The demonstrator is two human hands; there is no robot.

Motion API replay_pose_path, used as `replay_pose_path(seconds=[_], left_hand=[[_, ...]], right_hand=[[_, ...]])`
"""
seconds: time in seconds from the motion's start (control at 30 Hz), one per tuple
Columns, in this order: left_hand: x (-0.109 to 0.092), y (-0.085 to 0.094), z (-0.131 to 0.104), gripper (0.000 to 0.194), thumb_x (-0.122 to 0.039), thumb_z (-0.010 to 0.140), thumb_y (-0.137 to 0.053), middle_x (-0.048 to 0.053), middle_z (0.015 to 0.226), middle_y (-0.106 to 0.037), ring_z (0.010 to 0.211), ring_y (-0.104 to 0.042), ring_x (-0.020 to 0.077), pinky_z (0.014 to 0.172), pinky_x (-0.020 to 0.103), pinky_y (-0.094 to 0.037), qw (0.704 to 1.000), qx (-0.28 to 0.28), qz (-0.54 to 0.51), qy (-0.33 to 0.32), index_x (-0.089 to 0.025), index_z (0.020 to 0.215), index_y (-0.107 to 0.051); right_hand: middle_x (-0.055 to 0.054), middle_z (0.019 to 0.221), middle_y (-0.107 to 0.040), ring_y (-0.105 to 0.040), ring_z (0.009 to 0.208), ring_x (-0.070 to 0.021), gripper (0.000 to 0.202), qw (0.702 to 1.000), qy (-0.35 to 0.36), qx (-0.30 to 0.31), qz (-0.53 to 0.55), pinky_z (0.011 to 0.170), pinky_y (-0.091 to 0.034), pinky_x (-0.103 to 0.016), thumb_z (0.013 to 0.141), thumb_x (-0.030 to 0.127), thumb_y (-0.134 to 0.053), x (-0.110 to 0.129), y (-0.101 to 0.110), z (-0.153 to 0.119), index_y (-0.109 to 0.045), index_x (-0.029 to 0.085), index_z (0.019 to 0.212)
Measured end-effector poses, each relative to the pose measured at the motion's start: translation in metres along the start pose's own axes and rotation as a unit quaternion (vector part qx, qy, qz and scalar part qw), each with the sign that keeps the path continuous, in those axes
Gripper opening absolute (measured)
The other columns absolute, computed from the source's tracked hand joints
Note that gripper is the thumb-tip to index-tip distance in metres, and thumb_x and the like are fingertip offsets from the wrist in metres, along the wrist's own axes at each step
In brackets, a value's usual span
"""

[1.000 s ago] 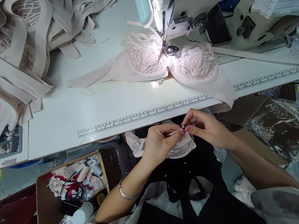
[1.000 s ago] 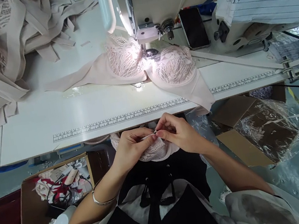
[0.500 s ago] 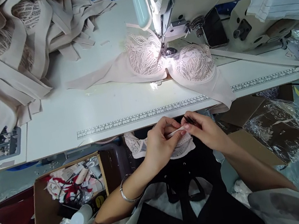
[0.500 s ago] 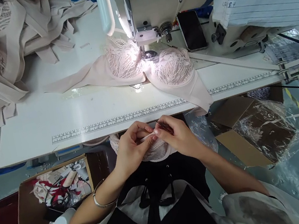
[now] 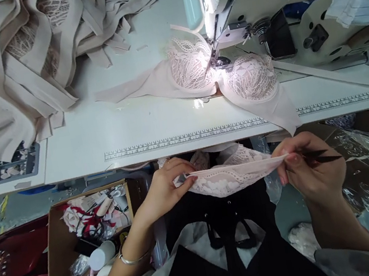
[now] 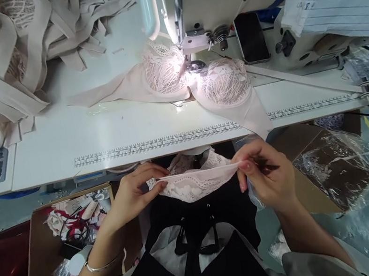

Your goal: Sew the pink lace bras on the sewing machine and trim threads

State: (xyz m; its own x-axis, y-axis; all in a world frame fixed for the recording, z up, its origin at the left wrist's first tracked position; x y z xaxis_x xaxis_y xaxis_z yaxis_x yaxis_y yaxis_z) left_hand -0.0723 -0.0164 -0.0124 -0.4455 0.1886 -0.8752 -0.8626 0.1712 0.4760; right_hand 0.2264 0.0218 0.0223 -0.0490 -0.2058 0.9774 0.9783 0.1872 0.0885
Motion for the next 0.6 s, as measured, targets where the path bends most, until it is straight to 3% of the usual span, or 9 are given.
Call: replay_pose_path(seconds=[0.13,0.27,0.47,0.53,0.6], left_hand=[[0.003,-0.007,-0.008,0.009,-0.027,0.089,-0.071,0.007,0.089,-0.073,0.085,-0.067,0.0181,0.079,0.029,-0.051,0.986,-0.125,-0.098,0.049,-0.018,0.090,-0.070],[0.004,-0.011,-0.011,0.025,-0.028,0.077,-0.086,0.004,0.087,-0.070,0.080,-0.065,0.0152,0.073,0.025,-0.051,0.944,-0.220,-0.236,0.071,-0.018,0.089,-0.067],[-0.001,-0.011,-0.013,0.024,-0.028,0.075,-0.087,0.003,0.080,-0.071,0.074,-0.064,0.0145,0.074,0.026,-0.051,0.944,-0.212,-0.245,0.069,-0.017,0.090,-0.073],[-0.003,-0.014,-0.012,0.020,-0.027,0.077,-0.086,0.002,0.077,-0.069,0.072,-0.062,0.0138,0.071,0.025,-0.049,0.943,-0.205,-0.251,0.071,-0.017,0.090,-0.074],[-0.006,-0.019,-0.010,0.020,-0.026,0.077,-0.085,0.000,0.073,-0.066,0.068,-0.059,0.0127,0.067,0.024,-0.047,0.940,-0.196,-0.266,0.083,-0.018,0.091,-0.074]], right_hand=[[-0.001,0.076,-0.066,-0.055,0.040,-0.0120,0.004,0.999,-0.009,0.005,0.050,0.038,-0.036,-0.033,0.096,0.027,-0.066,-0.011,0.002,0.001,-0.067,0.026,0.092],[-0.001,0.077,-0.067,-0.055,0.038,-0.0124,0.004,0.997,-0.018,0.002,0.080,0.032,-0.033,-0.032,0.093,0.028,-0.071,-0.020,0.000,0.009,-0.070,0.025,0.091],[-0.001,0.076,-0.066,-0.051,0.039,-0.0123,0.011,0.997,-0.036,-0.026,0.056,0.035,-0.030,-0.032,0.092,0.031,-0.072,-0.030,-0.001,0.017,-0.067,0.025,0.084],[-0.003,0.084,-0.066,-0.051,0.048,-0.0125,0.008,0.997,-0.009,-0.073,-0.035,0.043,-0.034,-0.032,0.093,0.029,-0.070,-0.031,-0.002,0.016,-0.065,0.025,0.089],[-0.004,0.093,-0.063,-0.049,0.058,-0.0132,0.009,0.977,0.070,-0.113,-0.167,0.050,-0.037,-0.032,0.092,0.026,-0.072,-0.028,-0.007,0.014,-0.065,0.027,0.098]])
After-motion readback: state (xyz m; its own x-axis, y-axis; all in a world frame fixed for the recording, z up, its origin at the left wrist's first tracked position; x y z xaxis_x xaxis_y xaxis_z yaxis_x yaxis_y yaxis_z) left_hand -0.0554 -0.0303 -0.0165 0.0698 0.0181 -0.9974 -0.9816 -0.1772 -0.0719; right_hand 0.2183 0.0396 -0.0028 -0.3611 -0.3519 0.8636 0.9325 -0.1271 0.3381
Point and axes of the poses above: each hand's wrist, its own z-axis towards the middle knuckle, its own y-axis out of the back of the hand, x = y × z, the point moved 1 cm from there along z, towards the middle knuckle
